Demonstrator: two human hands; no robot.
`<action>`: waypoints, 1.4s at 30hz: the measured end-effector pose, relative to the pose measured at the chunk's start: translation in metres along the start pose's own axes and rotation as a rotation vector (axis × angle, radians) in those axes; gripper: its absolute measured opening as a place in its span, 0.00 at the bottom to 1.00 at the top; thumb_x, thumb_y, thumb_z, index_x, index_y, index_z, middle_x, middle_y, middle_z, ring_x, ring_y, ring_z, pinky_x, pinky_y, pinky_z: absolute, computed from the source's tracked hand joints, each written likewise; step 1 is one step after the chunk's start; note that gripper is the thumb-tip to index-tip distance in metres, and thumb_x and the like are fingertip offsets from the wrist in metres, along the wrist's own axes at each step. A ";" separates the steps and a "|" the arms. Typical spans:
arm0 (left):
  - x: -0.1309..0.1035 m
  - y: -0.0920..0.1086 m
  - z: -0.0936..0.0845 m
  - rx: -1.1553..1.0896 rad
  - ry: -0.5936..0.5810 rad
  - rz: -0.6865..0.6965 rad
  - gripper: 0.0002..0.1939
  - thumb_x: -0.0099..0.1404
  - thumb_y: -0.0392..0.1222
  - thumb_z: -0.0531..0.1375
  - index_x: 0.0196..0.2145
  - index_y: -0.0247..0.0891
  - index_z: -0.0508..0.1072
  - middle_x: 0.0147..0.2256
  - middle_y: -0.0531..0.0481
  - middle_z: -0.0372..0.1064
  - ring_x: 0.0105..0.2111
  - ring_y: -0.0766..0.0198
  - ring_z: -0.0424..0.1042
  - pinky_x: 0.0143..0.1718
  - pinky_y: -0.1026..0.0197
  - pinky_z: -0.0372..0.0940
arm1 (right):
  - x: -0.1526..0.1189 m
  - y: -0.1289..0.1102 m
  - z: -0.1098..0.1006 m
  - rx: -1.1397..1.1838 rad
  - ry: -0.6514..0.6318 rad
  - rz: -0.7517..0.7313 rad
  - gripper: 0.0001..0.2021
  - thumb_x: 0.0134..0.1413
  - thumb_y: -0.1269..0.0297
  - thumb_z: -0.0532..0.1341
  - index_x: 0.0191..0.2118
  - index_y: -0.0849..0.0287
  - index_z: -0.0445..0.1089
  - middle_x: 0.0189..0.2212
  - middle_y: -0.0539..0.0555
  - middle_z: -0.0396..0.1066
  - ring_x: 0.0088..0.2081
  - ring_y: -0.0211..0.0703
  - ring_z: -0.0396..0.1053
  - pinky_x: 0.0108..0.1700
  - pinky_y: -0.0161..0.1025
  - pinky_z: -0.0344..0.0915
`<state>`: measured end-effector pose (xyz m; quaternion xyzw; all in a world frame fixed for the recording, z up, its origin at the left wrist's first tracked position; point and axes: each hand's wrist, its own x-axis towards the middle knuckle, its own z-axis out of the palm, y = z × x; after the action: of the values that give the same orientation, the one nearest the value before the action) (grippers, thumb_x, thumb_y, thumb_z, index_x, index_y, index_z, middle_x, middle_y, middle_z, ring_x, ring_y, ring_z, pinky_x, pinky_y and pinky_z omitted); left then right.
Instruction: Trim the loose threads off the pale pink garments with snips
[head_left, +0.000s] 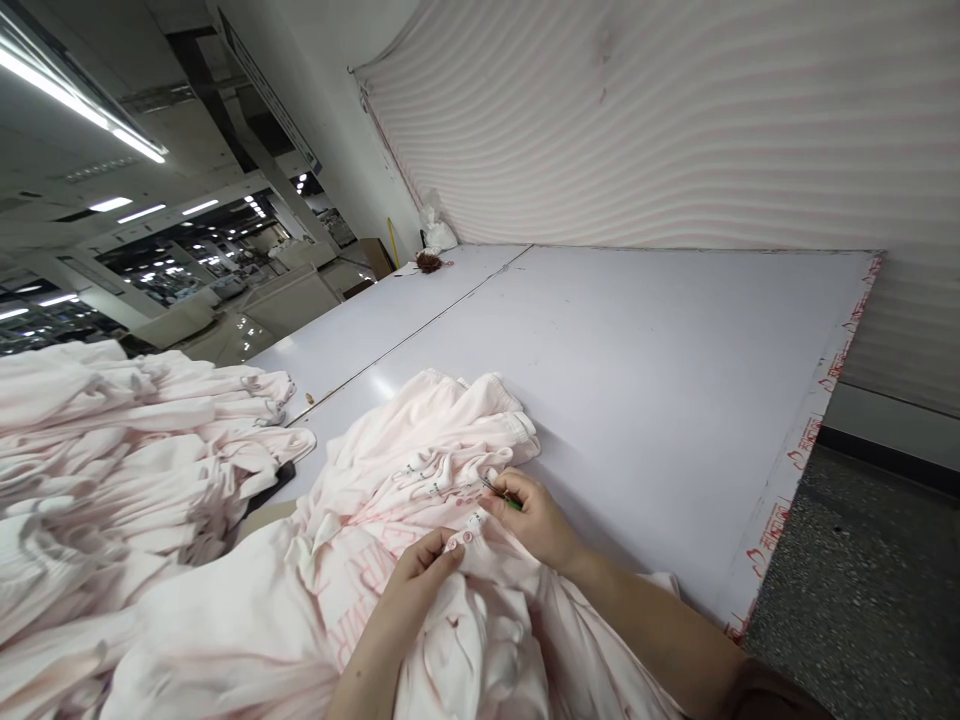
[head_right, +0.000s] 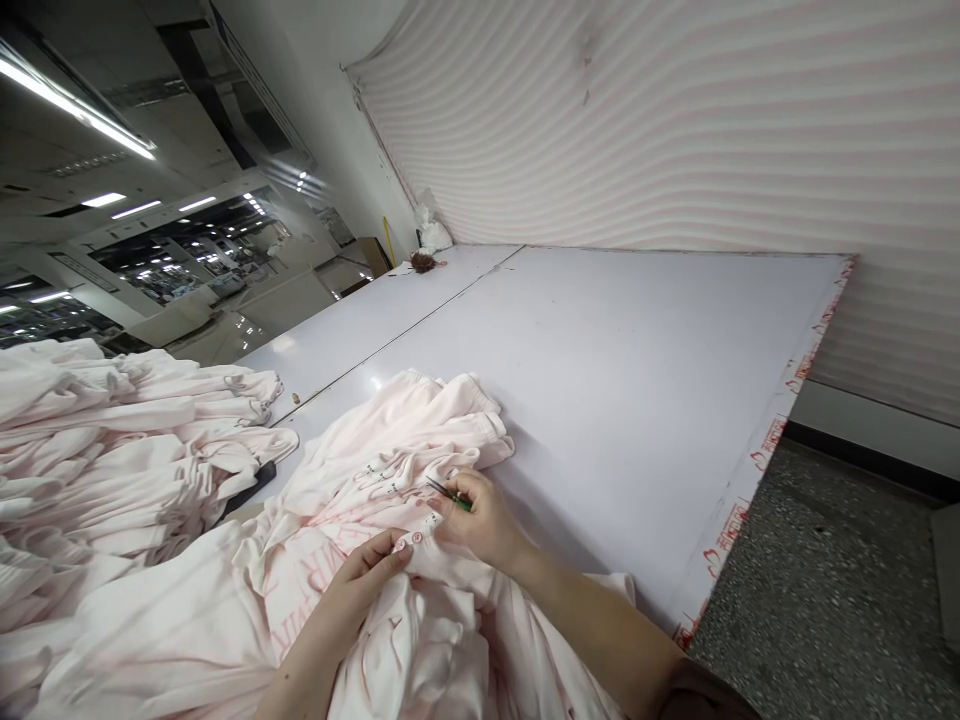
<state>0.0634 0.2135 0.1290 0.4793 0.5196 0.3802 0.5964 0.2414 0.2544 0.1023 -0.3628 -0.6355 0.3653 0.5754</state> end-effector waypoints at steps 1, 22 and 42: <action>0.000 0.000 0.000 -0.012 0.003 -0.009 0.18 0.51 0.54 0.69 0.27 0.37 0.72 0.24 0.53 0.69 0.24 0.67 0.65 0.28 0.66 0.57 | -0.001 0.000 -0.006 -0.019 -0.024 0.012 0.12 0.57 0.59 0.61 0.27 0.59 0.68 0.26 0.49 0.64 0.30 0.40 0.65 0.33 0.35 0.63; 0.007 -0.007 -0.012 0.052 -0.086 -0.035 0.17 0.57 0.55 0.65 0.29 0.37 0.71 0.26 0.54 0.66 0.29 0.65 0.64 0.32 0.64 0.57 | 0.000 -0.007 -0.029 -0.625 -0.485 -0.296 0.06 0.58 0.64 0.64 0.41 0.54 0.75 0.37 0.49 0.76 0.40 0.42 0.70 0.35 0.36 0.55; 0.006 0.002 -0.006 0.171 -0.002 0.018 0.18 0.57 0.57 0.63 0.29 0.38 0.72 0.28 0.52 0.67 0.32 0.61 0.64 0.36 0.62 0.57 | 0.004 -0.020 -0.035 -0.654 -0.570 -0.256 0.09 0.58 0.62 0.63 0.44 0.54 0.76 0.37 0.51 0.76 0.38 0.43 0.71 0.35 0.35 0.57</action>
<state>0.0586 0.2207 0.1296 0.5334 0.5454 0.3391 0.5504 0.2753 0.2497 0.1245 -0.3290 -0.8903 0.1563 0.2732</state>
